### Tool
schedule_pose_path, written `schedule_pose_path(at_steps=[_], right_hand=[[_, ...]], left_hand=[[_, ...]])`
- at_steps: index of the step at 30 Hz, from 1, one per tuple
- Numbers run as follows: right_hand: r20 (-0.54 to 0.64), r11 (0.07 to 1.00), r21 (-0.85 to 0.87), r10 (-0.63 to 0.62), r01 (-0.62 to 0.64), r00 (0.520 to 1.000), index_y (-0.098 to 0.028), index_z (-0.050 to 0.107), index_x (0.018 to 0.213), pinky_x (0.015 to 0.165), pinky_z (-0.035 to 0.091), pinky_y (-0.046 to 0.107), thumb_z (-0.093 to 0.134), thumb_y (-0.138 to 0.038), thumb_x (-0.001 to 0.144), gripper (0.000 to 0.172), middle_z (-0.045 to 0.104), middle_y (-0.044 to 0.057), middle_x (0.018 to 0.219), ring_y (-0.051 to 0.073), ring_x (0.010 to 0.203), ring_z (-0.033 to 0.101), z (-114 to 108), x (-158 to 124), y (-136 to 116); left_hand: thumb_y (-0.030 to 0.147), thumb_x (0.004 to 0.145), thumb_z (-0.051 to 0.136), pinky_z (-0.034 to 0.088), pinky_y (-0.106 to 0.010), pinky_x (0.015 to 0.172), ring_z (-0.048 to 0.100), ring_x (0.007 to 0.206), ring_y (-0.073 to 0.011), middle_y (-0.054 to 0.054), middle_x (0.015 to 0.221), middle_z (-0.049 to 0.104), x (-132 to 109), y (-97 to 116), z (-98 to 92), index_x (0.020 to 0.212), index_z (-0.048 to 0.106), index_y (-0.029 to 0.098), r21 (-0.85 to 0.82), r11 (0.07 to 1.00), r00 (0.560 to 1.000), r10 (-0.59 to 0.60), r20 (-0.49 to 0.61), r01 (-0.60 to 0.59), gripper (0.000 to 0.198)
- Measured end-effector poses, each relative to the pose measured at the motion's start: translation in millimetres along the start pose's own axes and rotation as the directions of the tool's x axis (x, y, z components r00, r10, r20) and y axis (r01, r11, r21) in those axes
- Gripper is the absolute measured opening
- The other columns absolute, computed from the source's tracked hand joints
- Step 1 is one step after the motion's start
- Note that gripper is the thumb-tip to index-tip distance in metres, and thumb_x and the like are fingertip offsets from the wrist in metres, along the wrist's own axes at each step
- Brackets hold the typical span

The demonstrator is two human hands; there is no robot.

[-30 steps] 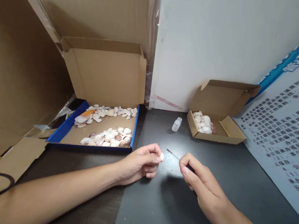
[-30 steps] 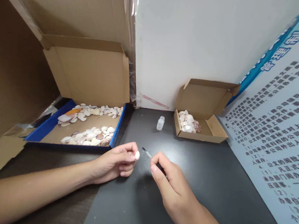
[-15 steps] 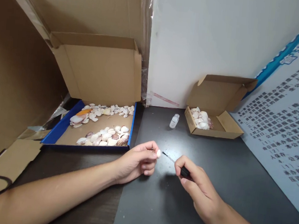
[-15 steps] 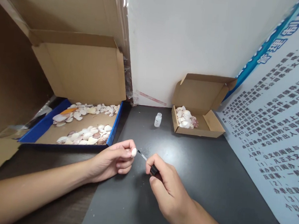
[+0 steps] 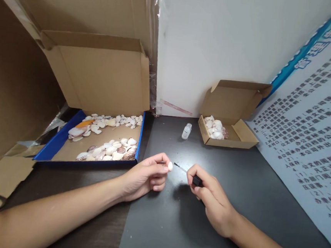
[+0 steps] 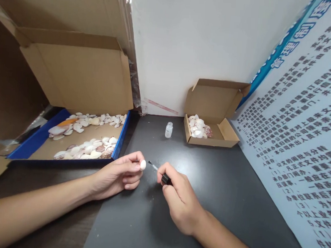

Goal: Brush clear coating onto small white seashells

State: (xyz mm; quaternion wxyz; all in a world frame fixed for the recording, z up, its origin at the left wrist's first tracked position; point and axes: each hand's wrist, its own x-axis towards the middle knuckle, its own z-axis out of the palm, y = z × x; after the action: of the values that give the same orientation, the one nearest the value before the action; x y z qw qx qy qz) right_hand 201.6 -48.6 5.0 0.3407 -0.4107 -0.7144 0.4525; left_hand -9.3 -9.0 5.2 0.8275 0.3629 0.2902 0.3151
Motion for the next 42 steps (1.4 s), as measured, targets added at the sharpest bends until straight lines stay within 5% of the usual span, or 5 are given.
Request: schedule_pose_path(at_steps=[10, 16, 22, 28, 42], right_hand=[[-0.028, 0.996, -0.085, -0.015, 0.012, 1.000, -0.023, 0.041, 0.083, 0.055, 0.027, 0.027, 0.035, -0.013, 0.085, 0.011, 0.037, -0.005, 0.064, 0.014, 0.057, 0.034, 1.7, -0.6, -3.0], [0.083, 0.996, -0.069, -0.058, 0.064, 0.995, -0.022, 0.042, 0.088, 0.058, 0.028, 0.027, 0.038, -0.016, 0.087, 0.008, 0.042, -0.005, 0.067, 0.014, 0.059, 0.037, 1.3, -3.5, -2.7], [0.093, 0.978, 0.205, 0.019, -0.038, 0.996, -0.021, 0.045, 0.092, 0.056, 0.027, 0.027, 0.038, -0.023, 0.094, 0.007, 0.036, -0.005, 0.066, 0.014, 0.058, 0.032, 3.4, -4.1, 0.1], [0.116, 0.809, 0.579, 0.047, -0.106, 0.992, -0.020, 0.046, 0.091, 0.059, 0.027, 0.028, 0.043, -0.029, 0.092, 0.009, 0.039, -0.004, 0.071, 0.013, 0.059, 0.032, 4.0, -2.9, -2.3], [0.172, 0.802, 0.575, 0.073, -0.160, 0.982, -0.020, 0.045, 0.088, 0.057, 0.027, 0.027, 0.043, -0.027, 0.088, 0.007, 0.040, -0.004, 0.071, 0.013, 0.057, 0.033, 3.9, 1.9, -0.6]], left_hand=[[0.018, 0.084, 0.061, 0.024, -0.021, 0.049, 0.023, 0.048, -0.0057, 0.008, 0.056, 0.032, -0.6, -1.5, -0.2, 0.080, 0.052, 0.018, 0.013, 1.000, 1.000, 0.006, 0.023, -0.006, 0.010], [0.021, 0.082, 0.065, 0.024, -0.021, 0.048, 0.023, 0.048, -0.0054, 0.008, 0.057, 0.034, -0.9, -0.8, 0.4, 0.080, 0.052, 0.018, 0.023, 1.000, 1.000, 0.001, 0.012, -0.001, 0.014], [0.021, 0.084, 0.063, 0.024, -0.021, 0.049, 0.023, 0.048, -0.0059, 0.008, 0.056, 0.031, -0.4, -1.2, 0.2, 0.080, 0.051, 0.018, 0.032, 0.999, 1.000, -0.007, 0.017, 0.006, 0.012], [0.020, 0.083, 0.063, 0.023, -0.020, 0.048, 0.022, 0.048, -0.0050, 0.008, 0.059, 0.033, 0.0, -1.2, 0.6, 0.080, 0.050, 0.018, 0.010, 1.000, 1.000, 0.000, 0.002, 0.000, 0.014], [0.021, 0.080, 0.067, 0.024, -0.020, 0.048, 0.024, 0.048, -0.0057, 0.008, 0.057, 0.032, -1.1, -1.3, 0.3, 0.080, 0.049, 0.019, 0.004, 1.000, 1.000, 0.003, -0.004, -0.003, 0.018]])
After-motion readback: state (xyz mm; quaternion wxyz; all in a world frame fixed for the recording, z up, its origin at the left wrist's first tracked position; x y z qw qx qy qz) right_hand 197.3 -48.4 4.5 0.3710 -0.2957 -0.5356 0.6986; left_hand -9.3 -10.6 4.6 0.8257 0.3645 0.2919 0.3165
